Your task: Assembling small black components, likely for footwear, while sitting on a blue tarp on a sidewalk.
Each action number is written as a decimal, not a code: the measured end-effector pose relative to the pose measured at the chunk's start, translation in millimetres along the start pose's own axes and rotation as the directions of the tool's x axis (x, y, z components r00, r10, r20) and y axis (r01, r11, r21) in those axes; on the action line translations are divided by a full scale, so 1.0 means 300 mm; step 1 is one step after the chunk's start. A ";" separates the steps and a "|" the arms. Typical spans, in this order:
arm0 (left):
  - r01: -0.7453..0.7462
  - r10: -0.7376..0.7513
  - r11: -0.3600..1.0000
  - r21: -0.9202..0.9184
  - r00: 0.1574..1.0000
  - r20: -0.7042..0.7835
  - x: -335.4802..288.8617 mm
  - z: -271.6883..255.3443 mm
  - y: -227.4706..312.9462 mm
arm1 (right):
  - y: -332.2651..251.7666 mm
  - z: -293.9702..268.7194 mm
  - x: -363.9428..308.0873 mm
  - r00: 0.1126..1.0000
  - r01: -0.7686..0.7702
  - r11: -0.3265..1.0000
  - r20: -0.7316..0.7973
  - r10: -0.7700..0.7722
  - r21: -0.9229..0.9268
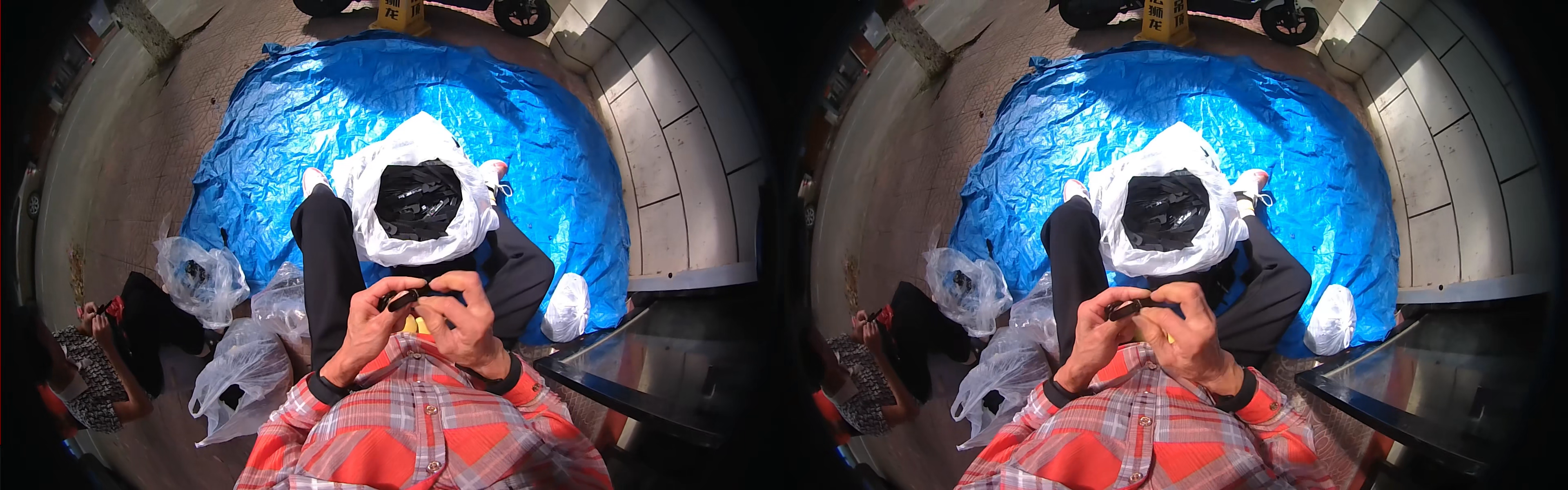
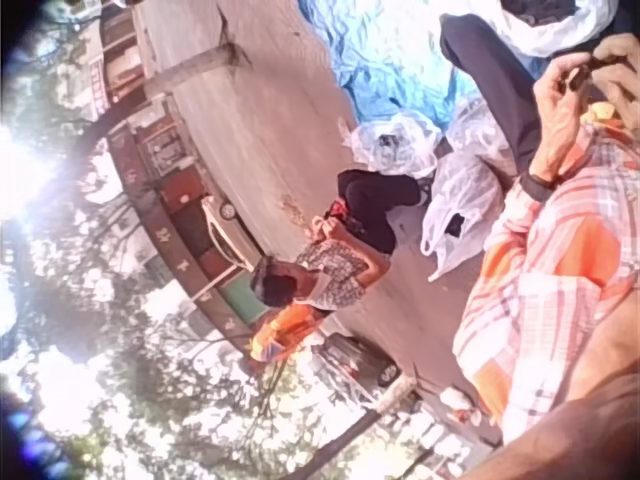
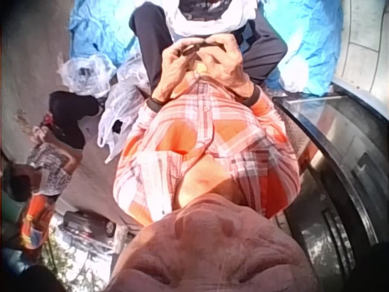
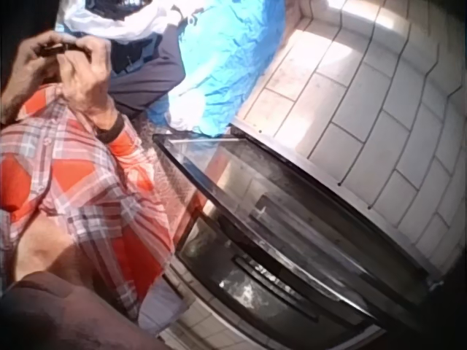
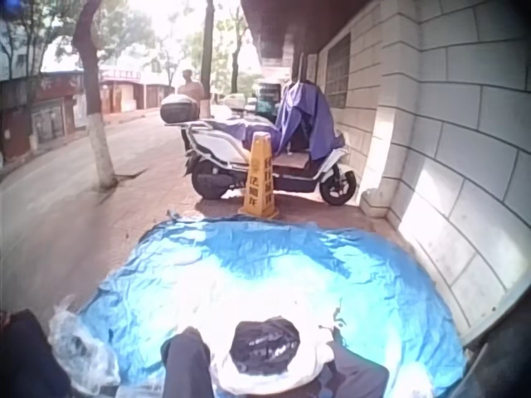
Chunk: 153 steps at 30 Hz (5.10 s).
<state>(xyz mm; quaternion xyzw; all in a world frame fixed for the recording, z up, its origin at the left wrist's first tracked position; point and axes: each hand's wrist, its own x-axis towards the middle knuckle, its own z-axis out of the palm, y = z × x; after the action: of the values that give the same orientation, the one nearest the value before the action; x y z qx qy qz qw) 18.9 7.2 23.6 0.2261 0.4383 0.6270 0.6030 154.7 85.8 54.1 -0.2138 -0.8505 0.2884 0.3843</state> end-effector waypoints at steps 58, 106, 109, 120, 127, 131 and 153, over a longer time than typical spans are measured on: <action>-0.047 0.047 0.999 -0.013 0.999 0.008 0.060 -0.026 -0.054 | 0.135 0.037 -0.017 0.561 -0.769 0.080 0.608 0.562 0.635; 0.481 -0.481 0.820 -0.311 0.873 0.082 0.061 -0.144 -0.132 | 0.540 0.072 -0.075 0.841 -0.528 0.849 -0.139 0.522 -0.007; 0.454 -0.433 0.820 -0.348 0.890 0.141 0.062 -0.156 -0.125 | 0.599 0.186 0.053 0.933 -0.357 0.930 0.007 0.359 -0.086; 0.398 -0.349 0.739 -0.544 0.916 0.197 -0.003 -0.242 -0.094 | 0.730 0.316 0.201 0.929 0.221 0.762 0.369 0.025 -0.609; 0.353 -0.386 0.843 -0.406 0.922 -0.002 0.071 -0.198 -0.049 | 0.631 0.084 0.193 0.904 -0.329 0.882 0.158 0.398 -0.336; 0.319 -0.355 0.884 -0.342 0.934 -0.047 0.109 -0.173 -0.048 | 0.494 -0.061 0.167 0.727 -0.686 0.679 0.203 0.656 0.260; 0.252 -0.303 0.916 -0.313 0.945 -0.126 0.114 -0.082 0.000 | 0.235 0.003 -0.054 0.633 -0.753 0.279 0.541 0.553 0.596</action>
<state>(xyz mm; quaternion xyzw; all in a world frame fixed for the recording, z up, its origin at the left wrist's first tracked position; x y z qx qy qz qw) -7.0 32.9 2.7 0.0149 0.4186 0.6097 0.6729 173.9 128.3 -1.1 -0.3193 -0.5034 0.7823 0.1809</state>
